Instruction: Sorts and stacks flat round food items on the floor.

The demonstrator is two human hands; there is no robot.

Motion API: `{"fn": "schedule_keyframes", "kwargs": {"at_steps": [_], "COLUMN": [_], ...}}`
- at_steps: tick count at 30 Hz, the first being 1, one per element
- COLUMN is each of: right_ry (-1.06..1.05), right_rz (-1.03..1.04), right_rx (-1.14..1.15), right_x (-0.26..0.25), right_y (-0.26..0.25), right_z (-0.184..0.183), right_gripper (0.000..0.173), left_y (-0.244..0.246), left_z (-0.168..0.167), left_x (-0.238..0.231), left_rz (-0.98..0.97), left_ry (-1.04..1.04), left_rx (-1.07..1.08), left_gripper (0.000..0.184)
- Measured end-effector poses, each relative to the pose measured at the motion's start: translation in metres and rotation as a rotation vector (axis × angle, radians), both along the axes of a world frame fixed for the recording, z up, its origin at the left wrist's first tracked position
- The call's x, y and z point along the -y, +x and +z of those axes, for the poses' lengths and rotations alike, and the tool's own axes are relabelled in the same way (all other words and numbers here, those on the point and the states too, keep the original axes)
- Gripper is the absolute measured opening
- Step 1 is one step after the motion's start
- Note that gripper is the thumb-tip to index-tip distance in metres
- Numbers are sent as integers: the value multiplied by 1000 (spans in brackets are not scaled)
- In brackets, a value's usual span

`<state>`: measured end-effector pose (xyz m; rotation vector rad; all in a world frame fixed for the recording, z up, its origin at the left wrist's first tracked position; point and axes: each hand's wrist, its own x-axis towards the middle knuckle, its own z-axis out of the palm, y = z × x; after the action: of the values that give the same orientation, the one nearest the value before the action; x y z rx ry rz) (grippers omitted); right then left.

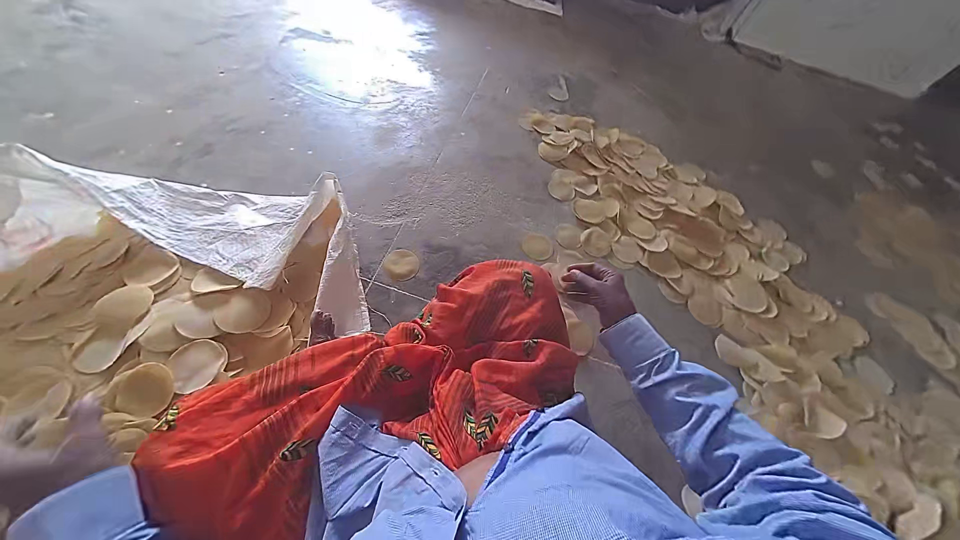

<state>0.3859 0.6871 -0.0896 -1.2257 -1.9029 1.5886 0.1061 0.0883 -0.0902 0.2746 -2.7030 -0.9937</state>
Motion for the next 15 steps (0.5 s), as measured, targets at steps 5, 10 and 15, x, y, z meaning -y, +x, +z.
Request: {"fn": "schedule_keyframes", "kwargs": {"at_steps": [5, 10, 15], "right_ry": [-112, 3, 251], "right_rz": [-197, -251, -212], "right_rx": [122, 299, 484], "right_x": [-25, -21, -61], "right_y": [54, 125, 150], "right_z": [-57, -109, -123], "right_gripper": [26, 24, 33], "left_y": [-45, -73, -103], "left_z": [4, -84, -133], "left_x": [-186, -348, -414], "left_rz": [-664, -930, -755], "left_ry": [17, -383, -593], "left_rx": [84, 495, 582], "left_gripper": [44, 59, 107]}}
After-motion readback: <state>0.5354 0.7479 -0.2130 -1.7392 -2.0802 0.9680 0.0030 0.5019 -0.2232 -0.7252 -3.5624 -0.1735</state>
